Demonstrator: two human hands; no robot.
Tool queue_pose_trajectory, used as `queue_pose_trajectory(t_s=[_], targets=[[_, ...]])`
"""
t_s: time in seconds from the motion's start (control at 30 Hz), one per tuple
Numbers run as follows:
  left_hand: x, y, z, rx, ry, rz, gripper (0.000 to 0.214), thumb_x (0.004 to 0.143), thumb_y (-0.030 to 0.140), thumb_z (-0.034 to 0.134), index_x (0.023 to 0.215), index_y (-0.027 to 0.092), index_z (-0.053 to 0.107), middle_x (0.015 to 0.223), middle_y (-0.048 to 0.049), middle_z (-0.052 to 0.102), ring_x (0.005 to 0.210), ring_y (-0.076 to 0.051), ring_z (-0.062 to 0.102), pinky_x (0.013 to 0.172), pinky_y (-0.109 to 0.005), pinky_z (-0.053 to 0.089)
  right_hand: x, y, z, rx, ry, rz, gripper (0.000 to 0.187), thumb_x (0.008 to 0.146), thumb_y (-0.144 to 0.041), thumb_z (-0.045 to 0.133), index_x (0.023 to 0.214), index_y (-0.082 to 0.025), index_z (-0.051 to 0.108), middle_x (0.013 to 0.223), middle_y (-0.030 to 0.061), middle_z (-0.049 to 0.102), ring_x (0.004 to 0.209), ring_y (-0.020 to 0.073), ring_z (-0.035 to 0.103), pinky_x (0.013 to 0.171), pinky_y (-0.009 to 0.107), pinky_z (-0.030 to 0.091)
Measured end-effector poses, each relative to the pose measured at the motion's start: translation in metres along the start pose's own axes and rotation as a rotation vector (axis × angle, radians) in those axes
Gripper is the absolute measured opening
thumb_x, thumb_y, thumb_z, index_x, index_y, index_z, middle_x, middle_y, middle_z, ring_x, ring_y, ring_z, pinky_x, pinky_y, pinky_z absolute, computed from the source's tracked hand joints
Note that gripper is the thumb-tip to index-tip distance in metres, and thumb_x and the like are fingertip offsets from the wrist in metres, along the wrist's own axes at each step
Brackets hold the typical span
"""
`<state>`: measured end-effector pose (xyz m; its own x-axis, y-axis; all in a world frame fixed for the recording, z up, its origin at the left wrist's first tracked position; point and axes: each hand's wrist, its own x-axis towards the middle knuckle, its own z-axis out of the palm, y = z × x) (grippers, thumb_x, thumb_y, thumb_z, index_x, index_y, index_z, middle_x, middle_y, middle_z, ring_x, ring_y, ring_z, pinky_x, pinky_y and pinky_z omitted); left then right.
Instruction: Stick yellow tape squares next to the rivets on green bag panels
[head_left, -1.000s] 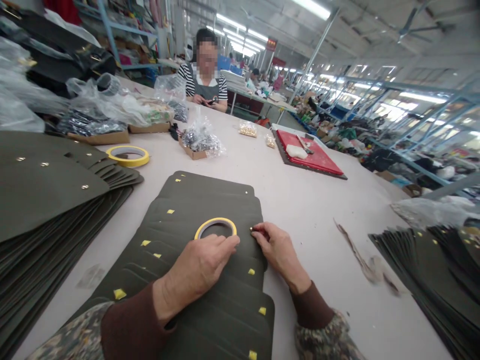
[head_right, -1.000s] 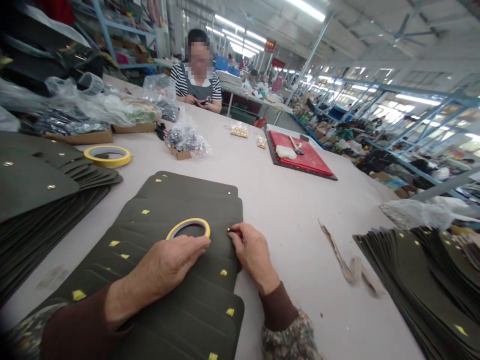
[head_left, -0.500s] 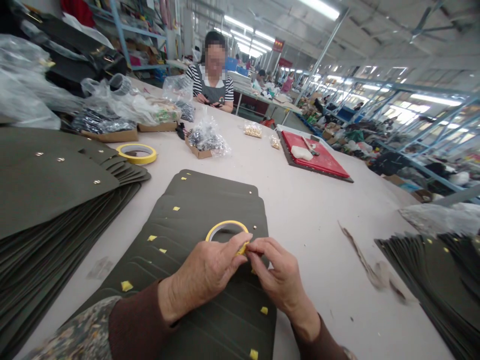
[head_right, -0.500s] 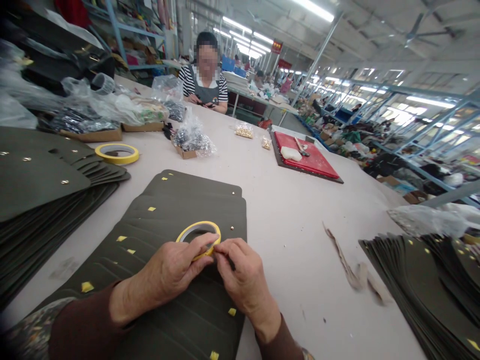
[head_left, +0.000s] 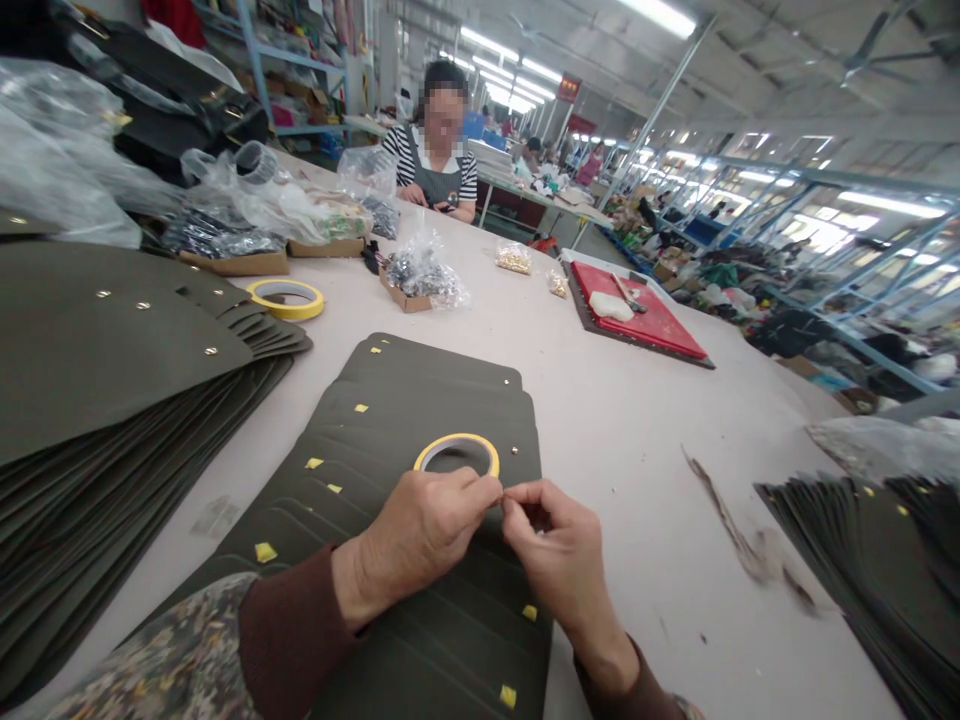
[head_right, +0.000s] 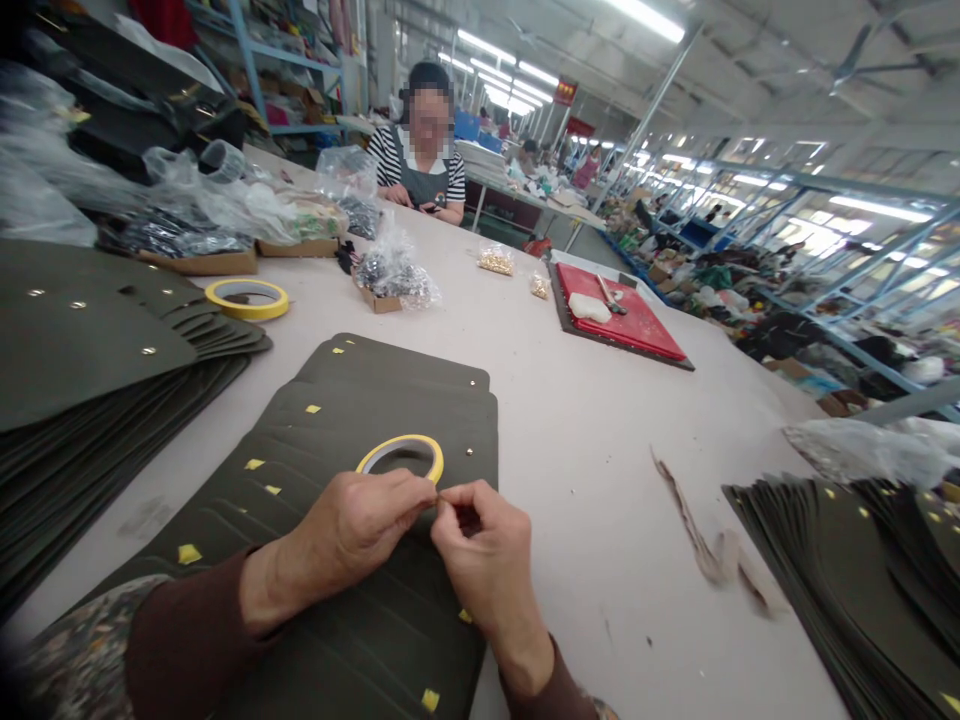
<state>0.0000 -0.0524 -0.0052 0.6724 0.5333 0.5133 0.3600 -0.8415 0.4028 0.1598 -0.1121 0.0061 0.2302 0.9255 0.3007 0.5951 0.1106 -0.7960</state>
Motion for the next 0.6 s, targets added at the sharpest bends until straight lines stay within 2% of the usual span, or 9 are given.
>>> queue_pose_trajectory(t_s=[0.07, 0.13, 0.27, 0.37, 0.47, 0.6], targets=[[0.0, 0.004, 0.001, 0.017, 0.025, 0.071, 0.02, 0.095, 0.014, 0.04, 0.085, 0.02, 0.056, 0.069, 0.0017, 0.055, 0.057, -0.014, 0.052, 0.053, -0.025, 0.04, 0.005, 0.004, -0.002, 0.172, -0.024, 0.263, 0.012, 0.078, -0.026, 0.061, 0.071, -0.017, 0.065, 0.052, -0.0028, 0.061, 0.043, 0.0106, 0.055, 0.043, 0.021, 0.045], [0.001, 0.006, 0.003, 0.059, 0.004, 0.091, 0.018, 0.095, 0.015, 0.041, 0.086, 0.021, 0.055, 0.071, 0.0015, 0.056, 0.058, -0.015, 0.051, 0.054, -0.026, 0.04, 0.011, 0.014, -0.006, 0.259, -0.026, 0.404, 0.017, 0.074, -0.033, 0.065, 0.071, -0.016, 0.065, 0.05, -0.0029, 0.06, 0.041, 0.0108, 0.055, 0.042, 0.021, 0.046], [0.005, 0.001, 0.01, 0.237, -0.166, -0.047, 0.011, 0.094, 0.015, 0.046, 0.089, 0.02, 0.054, 0.078, -0.0014, 0.059, 0.071, -0.019, 0.055, 0.063, -0.031, 0.045, 0.016, 0.039, -0.017, 0.239, -0.057, 0.453, 0.027, 0.072, -0.039, 0.071, 0.079, -0.014, 0.069, 0.061, 0.0022, 0.067, 0.051, 0.0128, 0.061, 0.049, 0.024, 0.052], [0.007, -0.002, 0.011, 0.292, -0.28, -0.096, 0.011, 0.093, 0.013, 0.046, 0.094, 0.019, 0.055, 0.086, -0.0043, 0.061, 0.079, -0.022, 0.055, 0.068, -0.034, 0.046, 0.016, 0.051, -0.019, 0.229, -0.11, 0.47, 0.031, 0.073, -0.043, 0.072, 0.08, -0.013, 0.071, 0.064, 0.0037, 0.068, 0.057, 0.0132, 0.062, 0.053, 0.023, 0.053], [0.007, -0.001, 0.01, 0.238, -0.34, -0.108, 0.012, 0.094, 0.013, 0.044, 0.094, 0.018, 0.054, 0.088, -0.0051, 0.062, 0.079, -0.021, 0.054, 0.07, -0.034, 0.045, 0.017, 0.053, -0.019, 0.272, -0.125, 0.509, 0.034, 0.07, -0.047, 0.074, 0.078, -0.014, 0.07, 0.062, 0.0024, 0.067, 0.054, 0.0117, 0.061, 0.053, 0.023, 0.053], [0.005, 0.001, 0.007, 0.164, -0.399, -0.044, 0.009, 0.093, 0.014, 0.047, 0.092, 0.019, 0.054, 0.085, -0.0032, 0.062, 0.077, -0.02, 0.053, 0.068, -0.032, 0.043, 0.017, 0.05, -0.025, 0.324, -0.155, 0.586, 0.038, 0.064, -0.048, 0.078, 0.076, -0.014, 0.069, 0.061, 0.0021, 0.068, 0.052, 0.011, 0.061, 0.053, 0.023, 0.053]])
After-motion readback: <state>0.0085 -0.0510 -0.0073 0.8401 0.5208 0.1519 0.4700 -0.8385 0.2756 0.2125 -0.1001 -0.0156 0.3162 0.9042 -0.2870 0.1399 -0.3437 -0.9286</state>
